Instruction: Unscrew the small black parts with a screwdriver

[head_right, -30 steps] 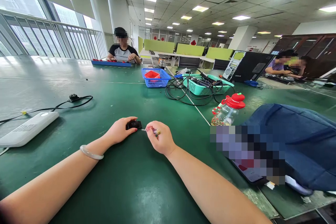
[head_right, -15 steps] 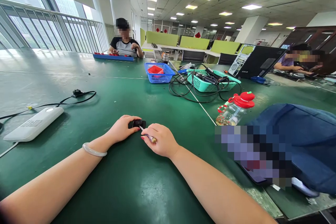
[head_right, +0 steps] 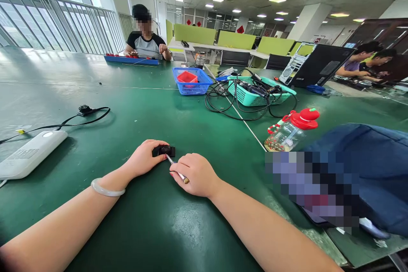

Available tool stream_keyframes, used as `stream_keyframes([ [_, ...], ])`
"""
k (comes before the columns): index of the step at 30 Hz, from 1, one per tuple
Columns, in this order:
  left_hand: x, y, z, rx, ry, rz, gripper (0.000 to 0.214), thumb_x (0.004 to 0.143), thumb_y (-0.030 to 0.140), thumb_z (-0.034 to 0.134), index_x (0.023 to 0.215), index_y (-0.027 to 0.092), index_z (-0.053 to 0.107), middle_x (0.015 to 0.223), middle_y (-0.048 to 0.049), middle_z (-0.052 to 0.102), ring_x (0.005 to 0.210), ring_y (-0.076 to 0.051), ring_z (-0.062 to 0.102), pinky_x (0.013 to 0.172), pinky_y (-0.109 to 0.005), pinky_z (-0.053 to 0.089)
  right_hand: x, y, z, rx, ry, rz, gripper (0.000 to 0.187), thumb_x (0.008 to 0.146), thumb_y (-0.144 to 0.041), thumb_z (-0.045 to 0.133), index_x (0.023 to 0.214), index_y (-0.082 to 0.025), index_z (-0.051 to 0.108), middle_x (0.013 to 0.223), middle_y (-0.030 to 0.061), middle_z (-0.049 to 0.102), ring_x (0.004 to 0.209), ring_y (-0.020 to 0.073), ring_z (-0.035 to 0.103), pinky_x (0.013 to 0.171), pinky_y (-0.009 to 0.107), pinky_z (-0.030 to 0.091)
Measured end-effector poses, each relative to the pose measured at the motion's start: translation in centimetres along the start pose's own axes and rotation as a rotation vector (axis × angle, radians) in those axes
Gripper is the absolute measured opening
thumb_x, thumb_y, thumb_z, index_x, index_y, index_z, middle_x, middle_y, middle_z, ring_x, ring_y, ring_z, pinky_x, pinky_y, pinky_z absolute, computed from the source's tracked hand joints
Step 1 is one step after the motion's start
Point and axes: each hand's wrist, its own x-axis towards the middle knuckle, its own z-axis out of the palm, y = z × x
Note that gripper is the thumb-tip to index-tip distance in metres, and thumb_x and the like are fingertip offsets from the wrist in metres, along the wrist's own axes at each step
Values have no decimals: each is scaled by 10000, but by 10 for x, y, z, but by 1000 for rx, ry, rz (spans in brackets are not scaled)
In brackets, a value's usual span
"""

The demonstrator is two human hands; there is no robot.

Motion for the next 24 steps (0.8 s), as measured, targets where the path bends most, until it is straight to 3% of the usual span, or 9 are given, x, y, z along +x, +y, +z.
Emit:
stream_keyframes([
  [4,1,-2,0,10,-1,-9,386,729,352,664,1091,217,664,1121,-72,690,1131,-281,557,1027,-454,444,1,0,-2,21,95,45,105,892,-196,537,882,-207,641,746,25,660,659,142,568,631,286,440],
  [11,1,-1,-1,-8,-37,5,402,730,375,653,1115,261,659,1137,-42,686,1163,-275,536,1047,-461,424,1,6,-4,80,229,318,140,880,-188,515,796,-226,621,652,0,637,595,141,570,615,280,455],
  [18,0,-2,1,19,-64,126,431,753,320,633,1181,270,625,1146,-36,690,1151,-273,540,1042,-472,418,1,-1,-3,185,218,431,183,897,-256,502,775,-225,635,668,12,649,600,145,575,611,280,466],
  [24,-1,1,-1,21,-103,120,426,772,309,639,1195,256,618,1166,-33,687,1126,-263,550,1015,-436,442,3,8,1,419,193,678,261,906,-347,489,734,-197,615,624,0,594,539,128,525,516,252,411],
])
